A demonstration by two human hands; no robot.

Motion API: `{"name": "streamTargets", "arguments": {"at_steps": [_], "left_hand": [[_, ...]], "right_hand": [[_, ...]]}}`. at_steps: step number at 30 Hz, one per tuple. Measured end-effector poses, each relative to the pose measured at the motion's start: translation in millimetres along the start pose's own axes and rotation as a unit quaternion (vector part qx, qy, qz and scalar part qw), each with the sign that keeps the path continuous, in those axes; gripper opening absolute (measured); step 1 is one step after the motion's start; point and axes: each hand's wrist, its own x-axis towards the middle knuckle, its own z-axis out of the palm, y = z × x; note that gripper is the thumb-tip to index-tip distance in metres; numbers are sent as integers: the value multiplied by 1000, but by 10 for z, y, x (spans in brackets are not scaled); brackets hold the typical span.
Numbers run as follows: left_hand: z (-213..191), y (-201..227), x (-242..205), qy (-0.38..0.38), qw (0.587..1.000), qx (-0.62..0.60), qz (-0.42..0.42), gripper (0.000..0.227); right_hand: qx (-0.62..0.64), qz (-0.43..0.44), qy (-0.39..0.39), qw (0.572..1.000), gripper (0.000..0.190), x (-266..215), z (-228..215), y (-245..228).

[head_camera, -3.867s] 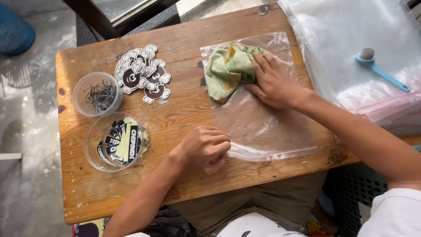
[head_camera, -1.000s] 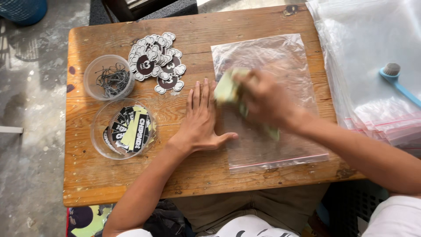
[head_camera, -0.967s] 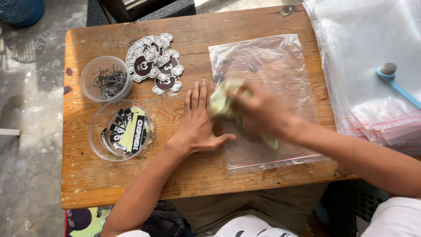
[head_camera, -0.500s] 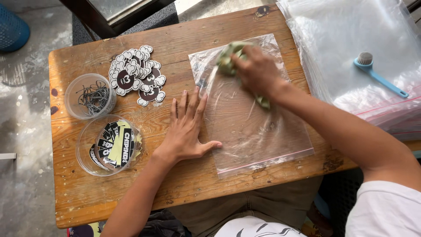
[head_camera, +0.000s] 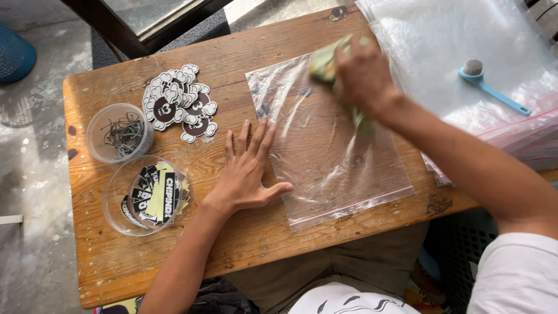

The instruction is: The person cleans a black bag with a brush and a cloth, attaches a sticker to it, and then places the bag into a plastic bag. They also wipe the plastic bag with a cloth before inserting the bag.

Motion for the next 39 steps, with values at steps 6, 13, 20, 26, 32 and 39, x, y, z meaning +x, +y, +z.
{"name": "streamTargets", "arguments": {"at_steps": [6, 13, 20, 26, 32, 39], "left_hand": [[96, -25, -13, -7, 997, 80, 15, 145], [11, 37, -27, -18, 995, 96, 14, 144], [-8, 49, -22, -18, 995, 96, 14, 139], [-13, 49, -15, -24, 995, 96, 8, 138], [73, -9, -11, -29, 995, 100, 4, 137], [26, 16, -12, -19, 994, 103, 9, 140]], "right_hand": [[299, -196, -47, 933, 48, -746, -861, -1211], [207, -148, -41, 966, 42, -984, -375, -831], [38, 27, -105, 993, 47, -1068, 77, 78], [33, 43, -126, 991, 47, -974, -523, -86], [198, -98, -58, 973, 46, -1368, -891, -1008], [131, -9, -85, 988, 50, -1744, -610, -458]]}}
